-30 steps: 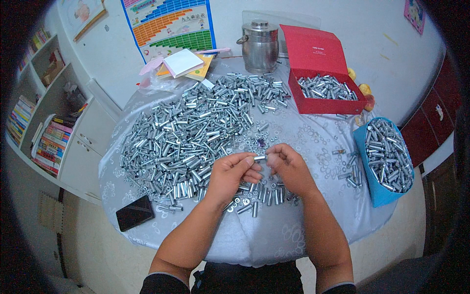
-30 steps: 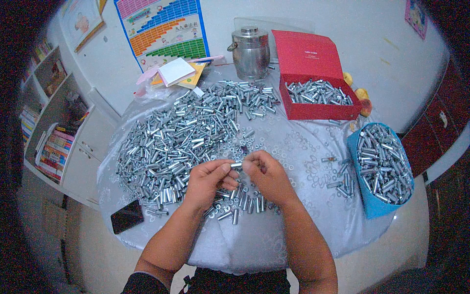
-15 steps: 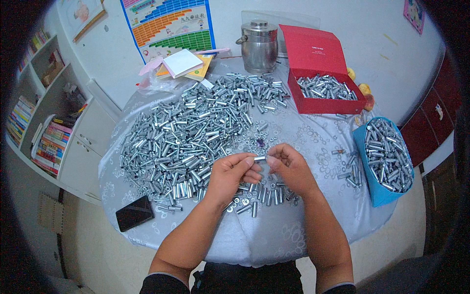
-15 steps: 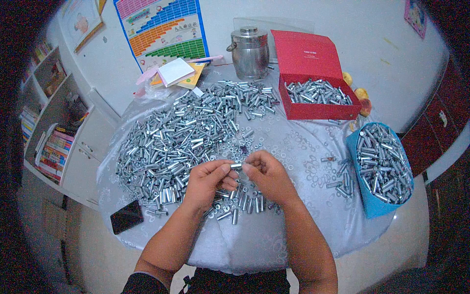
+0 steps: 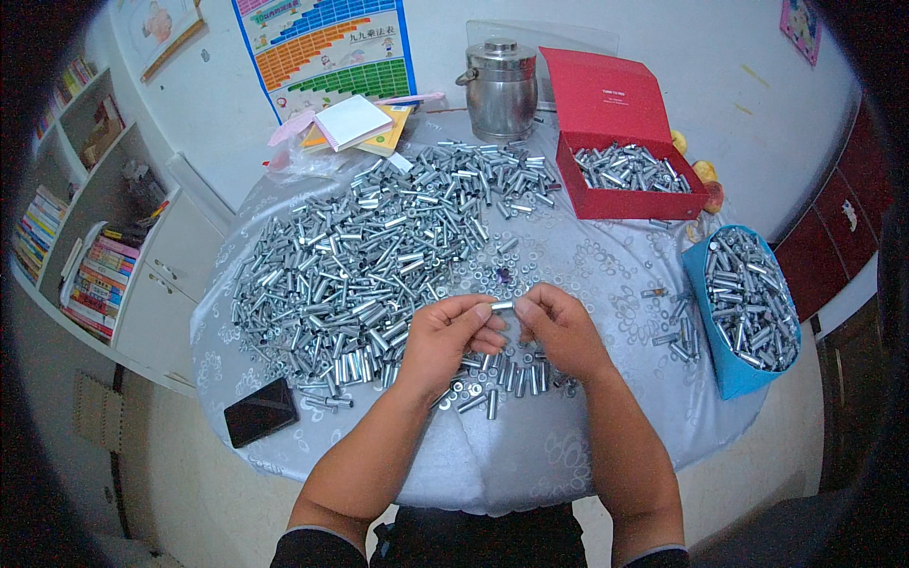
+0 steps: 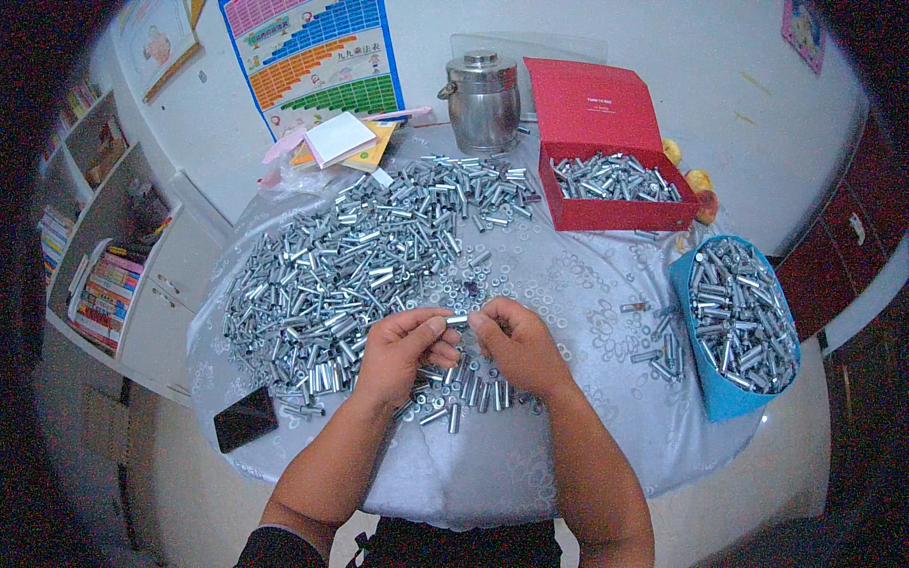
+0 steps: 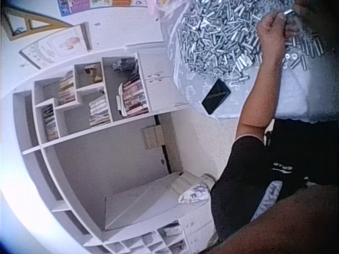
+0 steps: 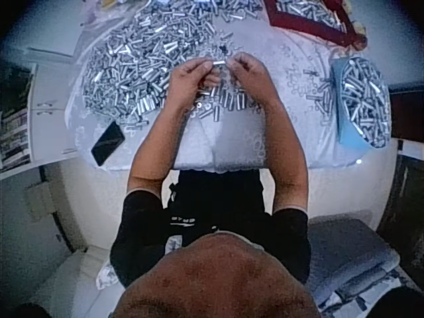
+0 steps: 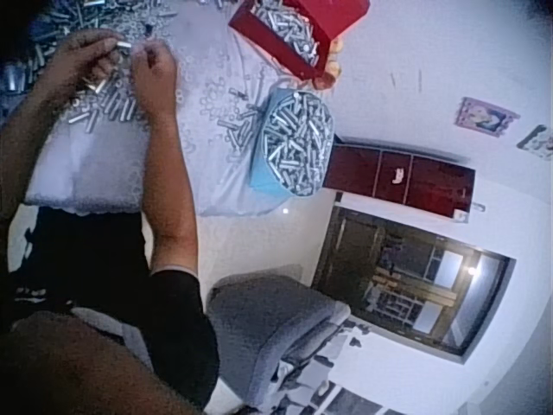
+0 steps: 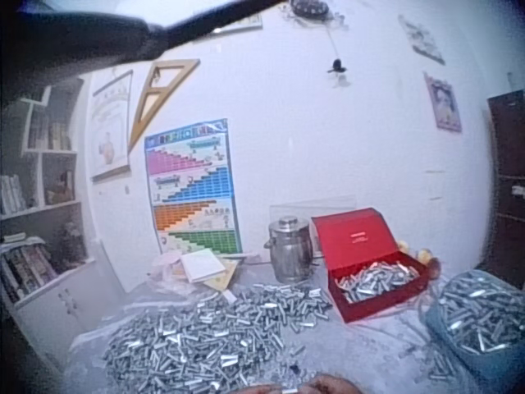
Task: The person repeatedly picks up small metal cylindrical fasteners and washers from a large pile on a table. They thread the washers onto the fasteners by hand and place the assembled units into a blue container. The process is repetitive and involves handling small hardware components one at a time.
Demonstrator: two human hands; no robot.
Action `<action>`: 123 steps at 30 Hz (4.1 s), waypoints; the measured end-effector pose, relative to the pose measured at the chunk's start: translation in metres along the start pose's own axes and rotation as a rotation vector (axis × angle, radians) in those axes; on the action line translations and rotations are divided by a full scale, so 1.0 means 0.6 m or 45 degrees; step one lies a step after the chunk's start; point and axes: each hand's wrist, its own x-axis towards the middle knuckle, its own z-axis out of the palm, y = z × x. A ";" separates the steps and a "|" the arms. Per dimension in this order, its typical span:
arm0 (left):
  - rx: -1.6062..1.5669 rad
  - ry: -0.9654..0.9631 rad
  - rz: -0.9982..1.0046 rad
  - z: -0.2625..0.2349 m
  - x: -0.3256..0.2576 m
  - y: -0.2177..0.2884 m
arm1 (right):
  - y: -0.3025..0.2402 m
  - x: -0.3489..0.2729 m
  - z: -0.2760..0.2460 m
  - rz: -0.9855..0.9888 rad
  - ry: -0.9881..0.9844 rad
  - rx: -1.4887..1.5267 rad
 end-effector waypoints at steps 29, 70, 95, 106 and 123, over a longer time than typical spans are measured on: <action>0.195 -0.234 0.110 0.050 -0.025 -0.001 | -0.020 -0.091 -0.021 -0.029 0.155 0.328; 1.192 0.038 0.416 -0.034 -0.015 0.023 | -0.005 -0.006 0.022 -0.024 0.028 -0.464; 1.755 -0.310 0.444 -0.031 -0.021 0.007 | 0.017 0.015 0.031 -0.140 0.311 -0.547; 0.834 0.472 0.392 -0.093 0.002 0.025 | 0.004 0.095 0.119 -0.379 0.039 -0.782; 0.453 0.193 0.467 -0.059 -0.007 0.021 | -0.050 0.020 0.066 -0.006 0.332 0.213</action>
